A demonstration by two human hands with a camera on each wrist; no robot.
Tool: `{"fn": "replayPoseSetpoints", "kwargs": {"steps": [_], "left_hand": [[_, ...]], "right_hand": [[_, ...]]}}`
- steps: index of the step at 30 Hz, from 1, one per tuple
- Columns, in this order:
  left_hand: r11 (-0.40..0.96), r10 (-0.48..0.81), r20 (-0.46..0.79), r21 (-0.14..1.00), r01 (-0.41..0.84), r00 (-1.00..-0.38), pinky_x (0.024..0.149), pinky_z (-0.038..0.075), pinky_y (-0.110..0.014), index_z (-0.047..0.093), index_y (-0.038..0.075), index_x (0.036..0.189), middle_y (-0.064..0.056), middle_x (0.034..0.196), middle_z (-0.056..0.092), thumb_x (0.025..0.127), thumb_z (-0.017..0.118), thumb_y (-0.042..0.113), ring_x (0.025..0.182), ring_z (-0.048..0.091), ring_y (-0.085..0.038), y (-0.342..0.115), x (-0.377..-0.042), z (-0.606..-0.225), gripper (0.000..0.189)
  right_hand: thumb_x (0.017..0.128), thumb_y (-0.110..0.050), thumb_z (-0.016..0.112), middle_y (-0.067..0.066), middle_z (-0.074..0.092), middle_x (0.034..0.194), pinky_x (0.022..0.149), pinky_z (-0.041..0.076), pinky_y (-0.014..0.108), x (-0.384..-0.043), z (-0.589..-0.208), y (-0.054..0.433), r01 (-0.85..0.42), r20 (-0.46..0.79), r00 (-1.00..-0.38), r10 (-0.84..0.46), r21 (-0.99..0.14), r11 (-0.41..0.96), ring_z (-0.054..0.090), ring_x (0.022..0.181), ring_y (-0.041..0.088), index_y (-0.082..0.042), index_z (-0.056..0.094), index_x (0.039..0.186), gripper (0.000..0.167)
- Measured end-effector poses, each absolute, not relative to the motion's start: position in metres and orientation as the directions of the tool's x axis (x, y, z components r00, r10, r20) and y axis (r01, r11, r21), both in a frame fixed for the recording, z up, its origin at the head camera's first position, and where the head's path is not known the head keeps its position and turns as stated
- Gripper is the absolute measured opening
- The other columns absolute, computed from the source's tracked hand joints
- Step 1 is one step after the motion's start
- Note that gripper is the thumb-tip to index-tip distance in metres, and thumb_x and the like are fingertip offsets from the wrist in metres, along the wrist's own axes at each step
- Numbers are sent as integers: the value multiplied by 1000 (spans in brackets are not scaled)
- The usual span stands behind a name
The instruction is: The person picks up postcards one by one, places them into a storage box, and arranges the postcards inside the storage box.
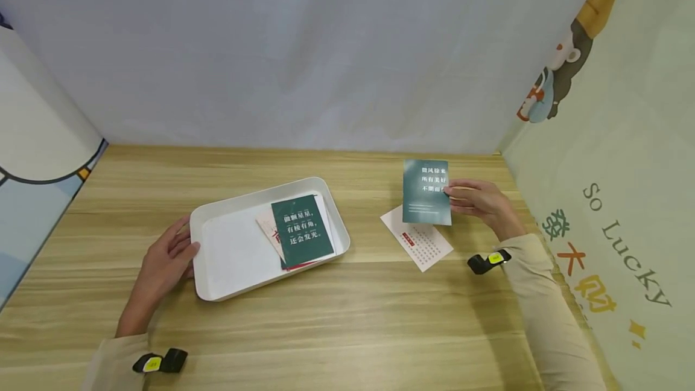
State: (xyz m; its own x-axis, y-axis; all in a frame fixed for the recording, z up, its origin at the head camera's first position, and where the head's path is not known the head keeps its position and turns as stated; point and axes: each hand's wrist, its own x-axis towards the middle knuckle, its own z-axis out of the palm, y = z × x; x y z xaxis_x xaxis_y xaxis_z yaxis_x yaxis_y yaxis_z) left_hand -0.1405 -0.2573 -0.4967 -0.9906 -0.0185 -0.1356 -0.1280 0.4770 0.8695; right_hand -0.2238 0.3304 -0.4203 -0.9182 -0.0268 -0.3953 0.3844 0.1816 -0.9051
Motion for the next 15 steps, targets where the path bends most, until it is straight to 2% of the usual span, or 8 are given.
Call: {"fn": "replayPoseSetpoints", "kwargs": {"steps": [4,6,9,11,12,13,15], "left_hand": [[485,-21,-140,865,-132,-990,70,51,-10,20,2,166,-39,156,39,109,54,13,141,45,-52,-257,-141,-496,67],[486,-18,-145,863,-136,-989,70,51,-10,20,2,166,-40,156,39,109,54,14,142,45,-52,-258,-142,-497,68],[488,-19,-153,861,-143,-988,70,52,-11,19,3,167,-40,156,39,109,53,15,142,45,-51,-258,-142,-496,68],[483,-19,-152,864,-142,-988,70,54,-13,20,4,167,-40,156,39,109,54,16,136,57,-35,-258,-142,-496,68],[483,-22,-151,864,-143,-988,70,54,-14,20,4,167,-40,156,40,109,54,16,134,57,-33,-258,-141,-496,68],[479,-24,-152,866,-144,-988,69,56,-16,21,4,167,-39,156,40,109,54,16,128,60,-21,-258,-140,-496,68],[472,-23,-152,870,-145,-988,69,57,-18,21,5,167,-39,156,40,109,55,16,126,59,-17,-258,-140,-496,68]], "right_hand": [[101,-5,67,-7,75,85,77,62,25,-228,-420,311,408,-413,-909,-49,-908,93,74,77,8,-7,68,109,8],[101,-4,67,-5,75,84,77,62,26,-229,-420,303,414,-419,-906,-62,-907,83,74,77,9,-9,68,106,7],[101,-3,67,-5,75,84,77,62,26,-231,-422,291,408,-416,-906,-82,-908,92,74,77,9,-7,66,112,11],[100,-3,68,-5,75,84,77,62,25,-231,-424,285,401,-410,-908,-92,-911,99,73,77,9,-5,65,114,14],[100,-2,67,-5,75,84,76,62,25,-232,-425,282,395,-405,-909,-98,-913,103,73,76,9,-4,65,115,15],[100,-2,67,-5,75,84,75,62,25,-232,-425,278,390,-400,-910,-106,-915,101,73,76,9,-4,65,115,16],[100,-1,67,-5,75,84,74,61,24,-232,-426,272,382,-392,-912,-118,-919,100,73,75,9,-3,66,115,16]]}}
